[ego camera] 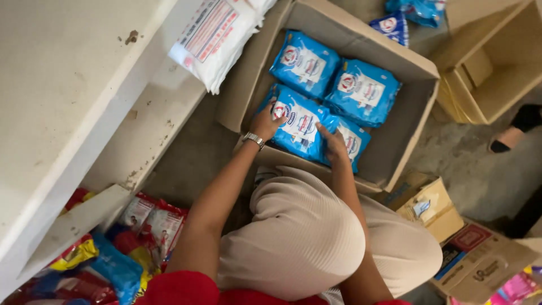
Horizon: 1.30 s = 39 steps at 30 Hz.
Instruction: Organizing and packing milk powder packets into boxes and onto shelves in a grocery store backroom or warehouse.
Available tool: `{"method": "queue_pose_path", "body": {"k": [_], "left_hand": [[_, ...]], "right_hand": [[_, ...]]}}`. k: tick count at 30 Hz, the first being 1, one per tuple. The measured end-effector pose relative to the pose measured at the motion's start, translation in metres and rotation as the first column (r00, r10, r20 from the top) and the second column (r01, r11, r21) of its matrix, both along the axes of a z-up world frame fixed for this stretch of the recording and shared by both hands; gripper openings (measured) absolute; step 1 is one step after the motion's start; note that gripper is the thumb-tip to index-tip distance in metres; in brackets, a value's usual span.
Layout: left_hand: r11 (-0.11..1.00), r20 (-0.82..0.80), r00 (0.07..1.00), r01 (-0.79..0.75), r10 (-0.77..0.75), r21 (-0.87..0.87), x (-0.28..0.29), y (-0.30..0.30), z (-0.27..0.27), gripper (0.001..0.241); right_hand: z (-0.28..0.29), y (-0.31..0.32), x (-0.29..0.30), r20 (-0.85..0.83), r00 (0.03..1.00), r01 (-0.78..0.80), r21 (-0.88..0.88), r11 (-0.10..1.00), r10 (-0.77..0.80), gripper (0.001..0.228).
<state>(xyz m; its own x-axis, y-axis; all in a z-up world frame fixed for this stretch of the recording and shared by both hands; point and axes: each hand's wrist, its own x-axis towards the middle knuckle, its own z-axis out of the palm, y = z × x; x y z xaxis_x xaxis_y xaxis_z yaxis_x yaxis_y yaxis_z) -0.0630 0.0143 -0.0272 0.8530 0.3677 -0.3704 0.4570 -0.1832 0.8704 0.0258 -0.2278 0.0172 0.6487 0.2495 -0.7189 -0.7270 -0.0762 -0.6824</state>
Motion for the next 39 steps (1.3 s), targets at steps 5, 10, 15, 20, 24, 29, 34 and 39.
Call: {"method": "queue_pose_path", "body": {"k": [5, 10, 15, 20, 24, 29, 34, 39], "left_hand": [[0.999, -0.032, 0.999, -0.041, 0.041, 0.016, 0.012, 0.002, -0.036, 0.063], [0.897, -0.237, 0.971, 0.097, 0.010, 0.432, 0.019, 0.004, -0.093, 0.057], [0.962, -0.518, 0.847, 0.226, -0.117, 0.152, 0.023, 0.007, -0.081, 0.056], [0.966, -0.476, 0.873, 0.207, -0.109, 0.157, 0.018, -0.003, -0.065, 0.080], [0.704, -0.278, 0.942, 0.327, -0.189, 0.630, 0.015, -0.023, 0.016, 0.081], [0.624, -0.392, 0.872, 0.485, -0.293, 0.612, 0.023, -0.046, -0.039, 0.087], [0.599, -0.341, 0.908, 0.418, -0.244, 0.683, 0.027, -0.058, -0.035, 0.091], [0.734, -0.497, 0.801, 0.552, -0.334, 0.397, 0.020, -0.052, -0.021, 0.099]], "right_hand": [[-0.016, 0.014, 0.009, 0.072, 0.997, 0.003, -0.106, 0.994, 0.004, 0.081], [-0.082, 0.004, 0.004, 0.149, 0.975, -0.087, -0.432, 0.898, 0.166, 0.094], [-0.047, 0.018, -0.008, 0.157, 0.966, -0.139, -0.351, 0.926, 0.205, 0.116], [-0.066, 0.005, -0.008, 0.419, 0.838, -0.025, -0.609, 0.792, 0.348, 0.112], [0.012, 0.053, -0.013, 0.521, 0.375, -0.128, -0.791, 0.599, 0.767, 0.098], [-0.059, 0.056, -0.018, 0.404, 0.147, -0.232, -0.873, 0.429, 0.903, 0.087], [-0.072, 0.041, -0.015, 0.386, 0.175, -0.275, -0.864, 0.421, 0.906, 0.082], [-0.092, 0.035, -0.033, 0.427, 0.091, -0.212, -0.874, 0.437, 0.900, 0.102]]}}
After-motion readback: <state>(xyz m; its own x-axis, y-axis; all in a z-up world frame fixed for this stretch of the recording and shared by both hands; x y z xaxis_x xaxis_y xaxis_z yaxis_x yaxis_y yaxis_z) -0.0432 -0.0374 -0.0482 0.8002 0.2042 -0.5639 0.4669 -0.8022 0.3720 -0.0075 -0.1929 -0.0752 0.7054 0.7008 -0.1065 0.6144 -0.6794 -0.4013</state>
